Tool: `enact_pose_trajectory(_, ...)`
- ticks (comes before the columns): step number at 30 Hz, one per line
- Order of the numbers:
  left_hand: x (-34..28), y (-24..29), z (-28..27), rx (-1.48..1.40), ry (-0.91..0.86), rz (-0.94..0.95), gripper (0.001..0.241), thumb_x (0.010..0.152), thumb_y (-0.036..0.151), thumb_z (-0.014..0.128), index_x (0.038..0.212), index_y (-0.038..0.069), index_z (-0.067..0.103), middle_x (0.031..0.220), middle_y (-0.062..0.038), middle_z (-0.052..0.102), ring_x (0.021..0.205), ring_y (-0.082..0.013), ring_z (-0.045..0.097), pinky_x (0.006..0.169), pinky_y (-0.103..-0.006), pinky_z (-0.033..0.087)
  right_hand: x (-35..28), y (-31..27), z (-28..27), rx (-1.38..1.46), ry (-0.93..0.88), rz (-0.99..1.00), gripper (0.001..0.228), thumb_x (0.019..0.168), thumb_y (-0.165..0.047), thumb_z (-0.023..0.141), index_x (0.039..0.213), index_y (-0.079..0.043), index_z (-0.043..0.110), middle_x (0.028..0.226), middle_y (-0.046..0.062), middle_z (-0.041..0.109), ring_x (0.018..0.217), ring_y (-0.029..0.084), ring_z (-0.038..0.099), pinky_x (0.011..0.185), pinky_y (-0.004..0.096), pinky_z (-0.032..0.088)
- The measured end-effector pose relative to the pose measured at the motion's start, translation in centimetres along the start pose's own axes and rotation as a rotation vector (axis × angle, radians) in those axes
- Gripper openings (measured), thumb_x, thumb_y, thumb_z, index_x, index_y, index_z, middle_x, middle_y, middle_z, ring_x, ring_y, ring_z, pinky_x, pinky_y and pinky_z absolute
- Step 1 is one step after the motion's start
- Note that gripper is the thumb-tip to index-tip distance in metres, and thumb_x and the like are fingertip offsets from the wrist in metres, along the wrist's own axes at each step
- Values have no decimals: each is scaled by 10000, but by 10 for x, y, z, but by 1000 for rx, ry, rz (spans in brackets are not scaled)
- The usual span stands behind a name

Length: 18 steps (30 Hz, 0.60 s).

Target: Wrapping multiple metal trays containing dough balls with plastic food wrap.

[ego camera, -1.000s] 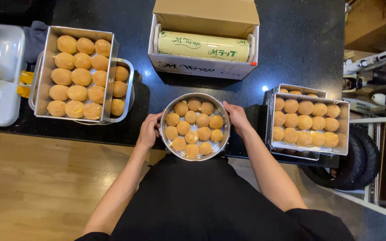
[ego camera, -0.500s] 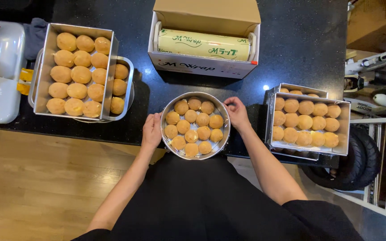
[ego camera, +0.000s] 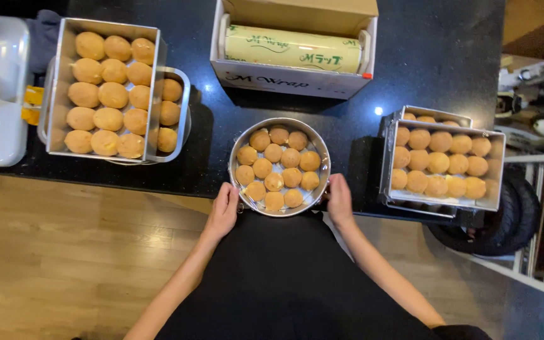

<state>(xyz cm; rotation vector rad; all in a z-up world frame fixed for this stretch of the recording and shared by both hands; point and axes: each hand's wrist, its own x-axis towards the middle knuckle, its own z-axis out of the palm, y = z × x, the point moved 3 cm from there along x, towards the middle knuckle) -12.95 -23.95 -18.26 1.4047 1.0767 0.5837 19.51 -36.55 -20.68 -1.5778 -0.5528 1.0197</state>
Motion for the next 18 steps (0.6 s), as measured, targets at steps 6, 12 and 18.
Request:
enact_pose_trajectory(6, -5, 37, -3, 162, 98, 87, 249, 1108, 255, 416, 1014, 41, 500, 779, -110, 617, 700, -198, 628, 648, -360, 498, -27, -37, 34, -159, 210, -244, 389, 1160, -311, 404, 913, -39, 531, 802, 1, 520, 766, 72, 446, 679, 265, 438)
enact_pose_trajectory(12, -10, 34, -3, 141, 282, 137, 254, 1117, 237, 412, 1008, 36, 523, 841, -134, 684, 744, -260, 670, 675, -386, 519, -30, -35, 32, -351, 396, -248, 438, 1146, -295, 430, 814, -17, 496, 663, 20, 486, 647, 96, 435, 590, 309, 415)
enact_pose_trajectory(18, 8, 34, 9, 237, 329, 84, 263, 1136, 240, 410, 1004, 30, 498, 718, -137, 618, 639, -269, 627, 579, -425, 478, -15, -19, 29, -496, 466, -183, 423, 1136, -299, 451, 860, 6, 550, 690, 88, 588, 621, 176, 540, 603, 370, 472)
